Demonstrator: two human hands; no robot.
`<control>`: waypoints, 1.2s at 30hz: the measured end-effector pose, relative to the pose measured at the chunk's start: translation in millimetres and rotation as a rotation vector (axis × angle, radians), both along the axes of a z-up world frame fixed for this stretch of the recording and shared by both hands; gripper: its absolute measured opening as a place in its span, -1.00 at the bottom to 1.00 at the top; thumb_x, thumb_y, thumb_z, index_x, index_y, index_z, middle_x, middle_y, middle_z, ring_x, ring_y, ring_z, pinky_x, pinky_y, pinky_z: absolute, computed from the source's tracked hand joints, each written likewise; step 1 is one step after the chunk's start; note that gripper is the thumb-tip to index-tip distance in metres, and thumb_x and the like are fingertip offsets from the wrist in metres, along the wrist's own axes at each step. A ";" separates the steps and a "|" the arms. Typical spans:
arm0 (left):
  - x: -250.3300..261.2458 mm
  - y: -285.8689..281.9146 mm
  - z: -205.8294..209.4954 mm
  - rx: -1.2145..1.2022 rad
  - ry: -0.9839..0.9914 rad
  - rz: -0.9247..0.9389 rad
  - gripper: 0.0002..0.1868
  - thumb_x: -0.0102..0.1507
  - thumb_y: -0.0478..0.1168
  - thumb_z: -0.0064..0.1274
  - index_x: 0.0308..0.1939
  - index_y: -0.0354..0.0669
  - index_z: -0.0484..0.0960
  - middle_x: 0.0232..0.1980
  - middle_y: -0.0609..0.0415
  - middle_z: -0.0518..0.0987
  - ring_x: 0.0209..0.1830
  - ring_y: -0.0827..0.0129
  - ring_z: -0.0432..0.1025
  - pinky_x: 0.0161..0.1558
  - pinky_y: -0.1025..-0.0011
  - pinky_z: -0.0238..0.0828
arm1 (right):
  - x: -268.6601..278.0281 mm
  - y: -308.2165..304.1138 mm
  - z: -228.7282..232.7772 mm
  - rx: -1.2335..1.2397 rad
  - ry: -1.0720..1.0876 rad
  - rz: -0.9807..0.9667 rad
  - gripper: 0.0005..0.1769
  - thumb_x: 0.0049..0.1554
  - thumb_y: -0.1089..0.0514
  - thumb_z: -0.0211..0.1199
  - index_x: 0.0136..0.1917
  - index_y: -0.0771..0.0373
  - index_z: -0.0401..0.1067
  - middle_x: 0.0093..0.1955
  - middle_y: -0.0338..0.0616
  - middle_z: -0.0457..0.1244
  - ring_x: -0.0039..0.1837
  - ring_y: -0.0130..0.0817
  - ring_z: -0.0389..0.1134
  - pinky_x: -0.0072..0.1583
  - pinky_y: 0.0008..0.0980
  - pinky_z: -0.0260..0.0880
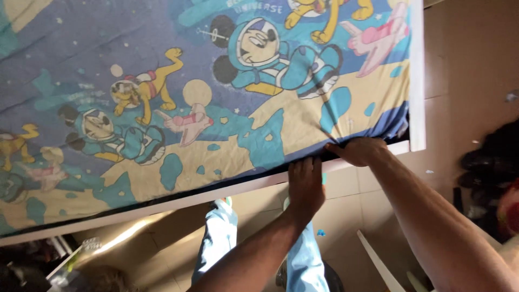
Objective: Tucking and fixing a patterned bedsheet around the mattress and bed frame.
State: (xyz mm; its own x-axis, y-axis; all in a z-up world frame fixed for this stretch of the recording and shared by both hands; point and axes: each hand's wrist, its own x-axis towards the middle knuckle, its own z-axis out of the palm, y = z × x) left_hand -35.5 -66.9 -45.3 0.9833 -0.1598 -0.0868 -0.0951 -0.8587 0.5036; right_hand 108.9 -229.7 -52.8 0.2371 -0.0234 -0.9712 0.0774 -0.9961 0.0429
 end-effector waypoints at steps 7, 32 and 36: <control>53.9 -7.7 5.4 -0.009 0.510 -0.080 -0.13 -0.20 0.00 0.49 0.13 -0.16 0.49 0.09 -0.06 0.52 0.18 0.02 0.37 0.23 0.04 0.24 | -4.1 -10.5 -9.6 0.041 -0.080 -0.031 -0.04 0.17 -0.66 -0.36 0.40 -0.07 0.47 0.41 -0.16 0.33 0.47 -0.08 0.29 0.44 -0.06 0.27; 63.2 -5.5 -30.8 0.137 0.747 -0.144 -0.73 0.06 -0.23 0.19 -0.16 -0.18 0.67 -0.04 -0.24 0.66 0.04 -0.12 0.54 0.10 0.03 0.46 | -61.9 -62.1 51.1 0.666 -0.706 -0.304 -0.59 0.18 -0.08 0.15 0.03 0.27 0.58 0.05 0.11 0.42 0.15 0.13 0.40 0.25 -0.01 0.34; 57.4 -4.5 -35.5 0.183 0.791 -0.105 -0.65 0.09 -0.21 0.18 -0.05 -0.18 0.69 0.03 -0.26 0.64 0.09 -0.12 0.52 0.13 0.05 0.45 | -69.8 -61.9 79.8 0.732 -0.880 -0.952 -0.50 0.18 0.03 0.30 0.27 0.40 0.39 0.23 0.14 0.35 0.28 -0.02 0.38 0.26 -0.16 0.39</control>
